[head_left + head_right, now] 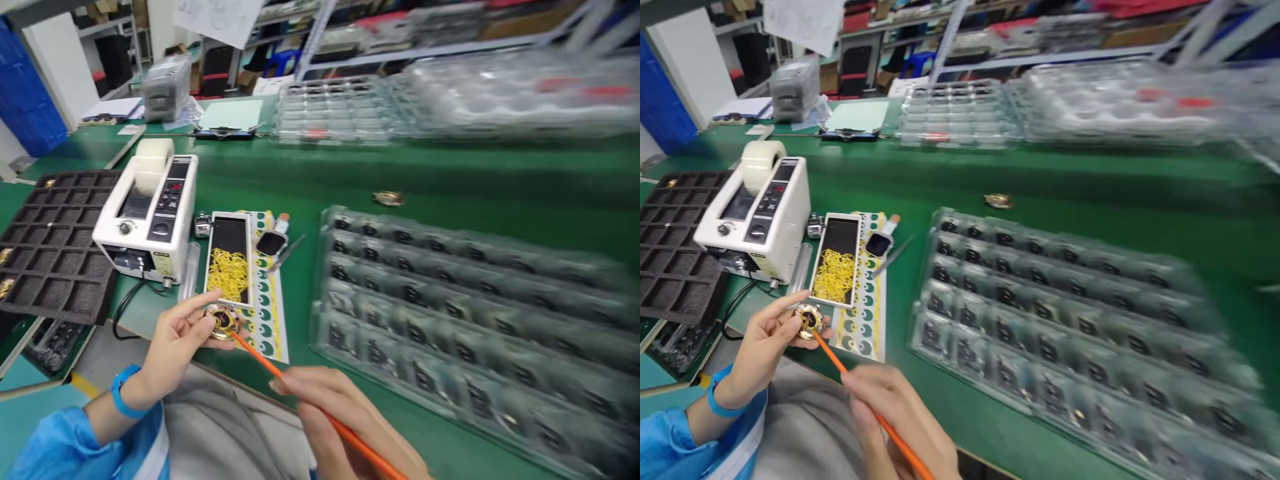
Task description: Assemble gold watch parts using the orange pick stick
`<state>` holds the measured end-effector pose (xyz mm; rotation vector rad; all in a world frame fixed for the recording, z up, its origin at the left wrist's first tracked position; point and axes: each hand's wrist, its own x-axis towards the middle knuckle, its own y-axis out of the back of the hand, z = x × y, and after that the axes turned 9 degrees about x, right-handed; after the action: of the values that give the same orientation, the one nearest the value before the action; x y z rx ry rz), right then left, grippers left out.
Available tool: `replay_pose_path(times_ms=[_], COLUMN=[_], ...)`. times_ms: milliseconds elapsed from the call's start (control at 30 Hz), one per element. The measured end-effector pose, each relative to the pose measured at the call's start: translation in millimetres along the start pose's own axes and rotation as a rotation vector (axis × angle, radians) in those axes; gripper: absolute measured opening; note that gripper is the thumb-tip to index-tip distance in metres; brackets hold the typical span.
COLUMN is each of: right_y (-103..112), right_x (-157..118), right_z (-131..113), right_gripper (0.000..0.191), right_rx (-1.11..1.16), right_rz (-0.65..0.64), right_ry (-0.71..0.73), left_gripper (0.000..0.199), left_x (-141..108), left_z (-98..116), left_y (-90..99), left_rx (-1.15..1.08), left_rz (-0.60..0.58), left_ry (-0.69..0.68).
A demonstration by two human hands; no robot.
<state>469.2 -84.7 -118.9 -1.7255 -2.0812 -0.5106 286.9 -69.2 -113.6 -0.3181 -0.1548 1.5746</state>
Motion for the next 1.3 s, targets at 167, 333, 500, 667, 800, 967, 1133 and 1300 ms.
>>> replay_pose_path(times_ms=[167, 333, 500, 667, 800, 967, 1133, 1300], right_y=[-8, 3, 24, 28, 12, -10, -18, -1], right_x=[-2, -8, -4, -2, 0, -4, -7, -4], right_z=[14, 29, 28, 21, 25, 34, 36, 29], right_gripper=[0.024, 0.022, 0.026, 0.022, 0.023, 0.030, 0.021, 0.029], right_rx=[0.034, 0.027, -0.370, -0.496, -0.342, -0.362, -0.643, -0.634], right_rz=[0.158, -0.009, -0.313, -0.215, 0.081, 0.174, -0.001, -0.100], right_ry=[-0.030, 0.106, 0.462, 0.461, 0.297, 0.300, 0.447, 0.438], left_gripper=[0.025, 0.027, 0.022, 0.023, 0.030, 0.031, 0.027, 0.031], left_x=[2, 1, 6, 8, 6, 5, 10, 16], left_z=[-4, -5, -6, -10, -12, -16, -22, -21], left_y=[-10.9, -10.6, -10.2, -16.5, -24.2, -31.0, -28.9, -24.5], left_rx=[0.040, 0.044, 0.017, -0.006, 0.002, 0.002, 0.025, 0.012], left_rz=[-0.086, -0.136, -0.142, -0.109, -0.066, -0.038, -0.010, 0.015], left_ry=[-0.047, 0.006, 0.098, 0.148, 0.131, 0.111, 0.117, 0.227])
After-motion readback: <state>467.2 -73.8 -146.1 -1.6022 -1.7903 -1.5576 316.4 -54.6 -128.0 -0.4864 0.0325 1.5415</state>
